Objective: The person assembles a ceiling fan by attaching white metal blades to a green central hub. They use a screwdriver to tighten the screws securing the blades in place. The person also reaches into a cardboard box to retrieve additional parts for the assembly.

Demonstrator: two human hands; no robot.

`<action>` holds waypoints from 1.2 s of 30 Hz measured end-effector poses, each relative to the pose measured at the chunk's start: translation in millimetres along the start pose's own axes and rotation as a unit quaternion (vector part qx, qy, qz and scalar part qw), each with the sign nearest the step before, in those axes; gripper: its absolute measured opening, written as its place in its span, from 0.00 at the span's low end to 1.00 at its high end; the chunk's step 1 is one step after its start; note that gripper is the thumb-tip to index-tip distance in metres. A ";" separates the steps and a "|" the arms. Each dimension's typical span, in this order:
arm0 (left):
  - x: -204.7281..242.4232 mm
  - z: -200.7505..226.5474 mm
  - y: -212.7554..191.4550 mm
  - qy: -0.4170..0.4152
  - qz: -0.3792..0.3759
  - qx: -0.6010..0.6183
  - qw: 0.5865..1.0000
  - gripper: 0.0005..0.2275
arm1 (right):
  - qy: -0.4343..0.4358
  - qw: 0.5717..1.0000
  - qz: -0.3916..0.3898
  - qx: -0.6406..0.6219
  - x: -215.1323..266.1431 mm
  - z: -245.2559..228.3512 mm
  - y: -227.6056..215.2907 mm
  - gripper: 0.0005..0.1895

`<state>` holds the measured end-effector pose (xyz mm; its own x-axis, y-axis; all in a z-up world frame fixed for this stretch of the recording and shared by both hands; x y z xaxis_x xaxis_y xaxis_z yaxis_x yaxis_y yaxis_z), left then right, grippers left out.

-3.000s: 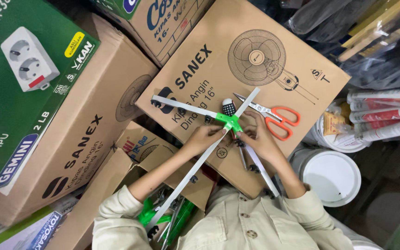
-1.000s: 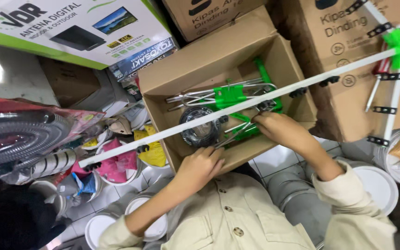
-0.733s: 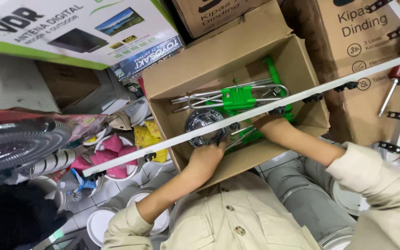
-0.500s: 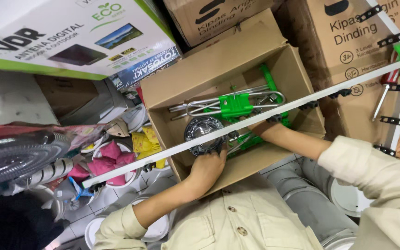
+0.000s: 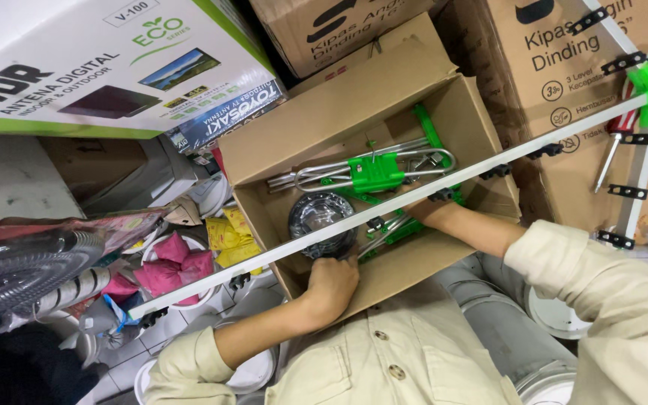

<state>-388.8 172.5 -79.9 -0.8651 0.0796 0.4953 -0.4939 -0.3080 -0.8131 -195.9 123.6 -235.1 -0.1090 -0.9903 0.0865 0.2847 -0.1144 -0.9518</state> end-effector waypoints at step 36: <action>55.3 23.8 -174.8 0.178 0.206 0.479 0.835 0.06 | 0.149 0.848 0.089 -0.501 66.8 15.8 -303.3 0.11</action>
<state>-348.2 208.2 96.9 -0.9996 0.0048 -0.0269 0.0004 -0.9817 -0.1904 -274.5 90.9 64.1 -0.4274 -0.9038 -0.0213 -0.6134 0.3072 -0.7276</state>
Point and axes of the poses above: each hand's wrist, its own x-axis away from the middle knuckle, its own y-axis out of the palm, z = x × y, the point moved 10 cm from there along -x, towards the middle knuckle, and after that the axes turned 14 degrees about x, right-handed, at the moved point
